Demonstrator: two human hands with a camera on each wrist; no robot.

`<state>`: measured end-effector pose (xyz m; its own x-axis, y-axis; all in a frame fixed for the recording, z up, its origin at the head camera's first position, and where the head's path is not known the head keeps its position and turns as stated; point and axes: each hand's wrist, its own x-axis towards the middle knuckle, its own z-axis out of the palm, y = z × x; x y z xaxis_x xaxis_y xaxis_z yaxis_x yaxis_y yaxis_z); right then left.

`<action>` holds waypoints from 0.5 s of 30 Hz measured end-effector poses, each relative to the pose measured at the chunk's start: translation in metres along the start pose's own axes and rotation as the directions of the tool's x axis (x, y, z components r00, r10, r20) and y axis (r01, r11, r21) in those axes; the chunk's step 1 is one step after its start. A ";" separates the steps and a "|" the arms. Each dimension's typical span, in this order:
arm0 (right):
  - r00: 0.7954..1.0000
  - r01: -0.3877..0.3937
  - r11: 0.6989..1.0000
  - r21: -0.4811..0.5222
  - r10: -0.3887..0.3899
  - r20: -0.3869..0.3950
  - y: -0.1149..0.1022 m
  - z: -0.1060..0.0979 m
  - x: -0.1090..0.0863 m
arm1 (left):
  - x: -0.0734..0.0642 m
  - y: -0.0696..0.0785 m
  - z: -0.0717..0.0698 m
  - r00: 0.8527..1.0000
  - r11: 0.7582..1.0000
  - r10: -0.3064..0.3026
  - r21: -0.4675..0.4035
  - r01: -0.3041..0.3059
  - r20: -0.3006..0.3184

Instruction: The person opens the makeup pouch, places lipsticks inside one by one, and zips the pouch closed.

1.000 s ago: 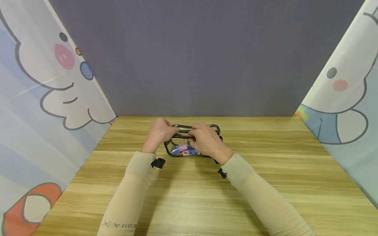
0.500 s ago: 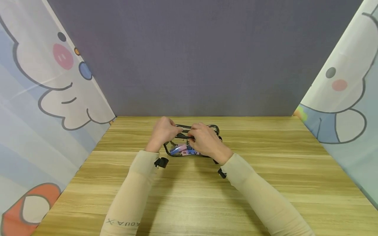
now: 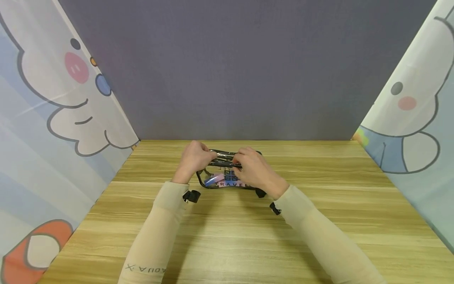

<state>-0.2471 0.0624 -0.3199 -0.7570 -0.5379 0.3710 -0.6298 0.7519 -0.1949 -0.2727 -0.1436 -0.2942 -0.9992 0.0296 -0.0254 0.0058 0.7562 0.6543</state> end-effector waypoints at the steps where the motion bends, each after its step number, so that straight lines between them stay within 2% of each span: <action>1: 1.000 0.004 1.000 0.002 -0.004 0.001 0.001 -0.001 -0.001 | 0.000 0.000 0.000 1.000 1.000 -0.001 0.000 0.001 -0.003; 15: 1.000 0.022 0.999 -0.025 -0.022 0.015 0.012 -0.010 -0.013 | -0.001 0.001 -0.002 1.000 1.000 -0.019 -0.008 0.019 0.006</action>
<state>-0.2434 0.0819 -0.3182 -0.7456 -0.5600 0.3611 -0.6420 0.7490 -0.1640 -0.2719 -0.1439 -0.2921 -0.9989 0.0189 -0.0419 -0.0134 0.7516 0.6595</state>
